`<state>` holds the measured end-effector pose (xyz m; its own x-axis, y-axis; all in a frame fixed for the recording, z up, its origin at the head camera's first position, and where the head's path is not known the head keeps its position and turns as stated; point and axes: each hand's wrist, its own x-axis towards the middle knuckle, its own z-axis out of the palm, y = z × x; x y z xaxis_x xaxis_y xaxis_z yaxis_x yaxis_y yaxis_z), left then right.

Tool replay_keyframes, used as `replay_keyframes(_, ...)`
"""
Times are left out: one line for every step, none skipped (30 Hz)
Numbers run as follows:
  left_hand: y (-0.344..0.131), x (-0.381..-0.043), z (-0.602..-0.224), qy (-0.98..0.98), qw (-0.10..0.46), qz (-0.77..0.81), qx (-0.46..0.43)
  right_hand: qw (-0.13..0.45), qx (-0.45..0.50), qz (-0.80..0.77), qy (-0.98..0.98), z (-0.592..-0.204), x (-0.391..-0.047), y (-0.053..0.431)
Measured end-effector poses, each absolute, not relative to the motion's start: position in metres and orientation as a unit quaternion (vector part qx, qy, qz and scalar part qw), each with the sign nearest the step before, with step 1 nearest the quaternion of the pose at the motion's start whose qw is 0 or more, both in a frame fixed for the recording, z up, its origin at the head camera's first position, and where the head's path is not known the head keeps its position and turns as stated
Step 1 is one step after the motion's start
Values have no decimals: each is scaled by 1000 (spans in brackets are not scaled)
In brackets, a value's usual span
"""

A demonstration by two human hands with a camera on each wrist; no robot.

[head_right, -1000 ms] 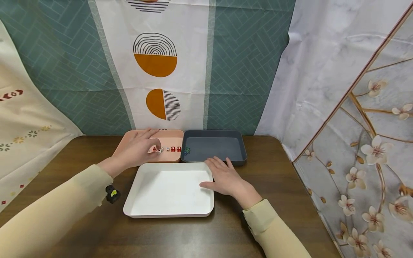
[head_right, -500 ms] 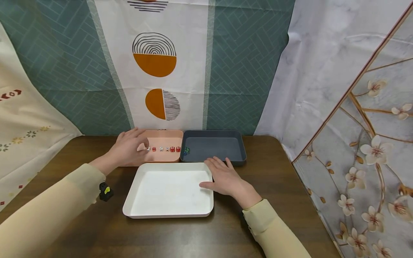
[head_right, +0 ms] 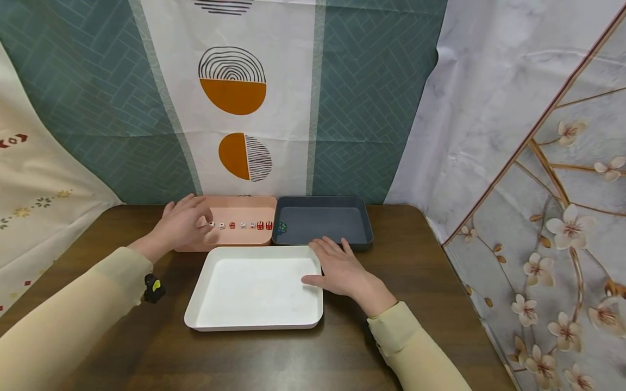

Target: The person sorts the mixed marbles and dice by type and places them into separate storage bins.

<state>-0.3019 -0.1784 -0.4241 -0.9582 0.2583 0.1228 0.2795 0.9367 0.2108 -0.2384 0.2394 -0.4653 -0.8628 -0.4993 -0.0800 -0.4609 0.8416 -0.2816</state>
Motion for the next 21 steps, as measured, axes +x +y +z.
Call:
replay_keyframes(-179,-303,-425,-983,45,-114,-134,75,-251,-127,957,-465,-238,240)
replay_keyframes(-180,-303,-426,-984,44,-113,-132,75,-252,-128,956,-465,-238,240)
replay_keyframes(-181,-304,-427,-984,43,-113,-131,75,-252,-127,956,-465,-238,240)
replay_keyframes(-182,-305,-428,-984,42,-113,-129,74,-253,-127,956,-465,-238,240)
replay_keyframes(-183,-306,-429,-985,41,-114,-126,74,-253,-126,956,-465,-238,240)
replay_keyframes(-184,-307,-430,-985,40,-115,-125,74,-254,-126,956,-465,-238,240)
replay_keyframes(-185,-308,-430,-985,38,-114,-123,76,-253,-126,956,-465,-238,240)
replay_keyframes(-185,-309,-431,-985,36,-114,-122,78,-252,-125,956,-465,-238,240)
replay_keyframes(-186,-311,-432,-986,35,-113,-121,77,-253,-126,956,-464,-238,239)
replay_keyframes(-186,-312,-432,-986,32,-113,-120,77,-252,-127,956,-464,-238,239)
replay_keyframes(-187,-313,-433,-986,31,-113,-119,78,-252,-128,956,-463,-238,239)
replay_keyframes(-187,-314,-433,-986,30,-112,-118,79,-250,-129,956,-463,-238,239)
replay_keyframes(-187,-314,-434,-987,28,-111,-117,80,-249,-129,957,-463,-238,239)
replay_keyframes(-187,-315,-434,-987,27,-111,-116,80,-249,-131,956,-462,-237,239)
replay_keyframes(-188,-316,-434,-987,26,-111,-116,80,-249,-132,956,-462,-237,239)
replay_keyframes(-188,-316,-435,-987,23,-112,-114,81,-247,-131,957,-462,-237,239)
replay_keyframes(-188,-317,-436,-987,22,-113,-114,82,-247,-131,957,-462,-238,239)
replay_keyframes(-189,-318,-437,-987,20,-114,-112,82,-247,-132,957,-463,-238,239)
replay_keyframes(-189,-318,-437,-987,18,-116,-111,81,-248,-133,956,-463,-238,239)
replay_keyframes(-190,-319,-438,-987,17,-117,-109,80,-250,-135,955,-463,-238,239)
replay_keyframes(-191,-320,-440,-987,17,-117,-107,80,-250,-135,955,-464,-238,239)
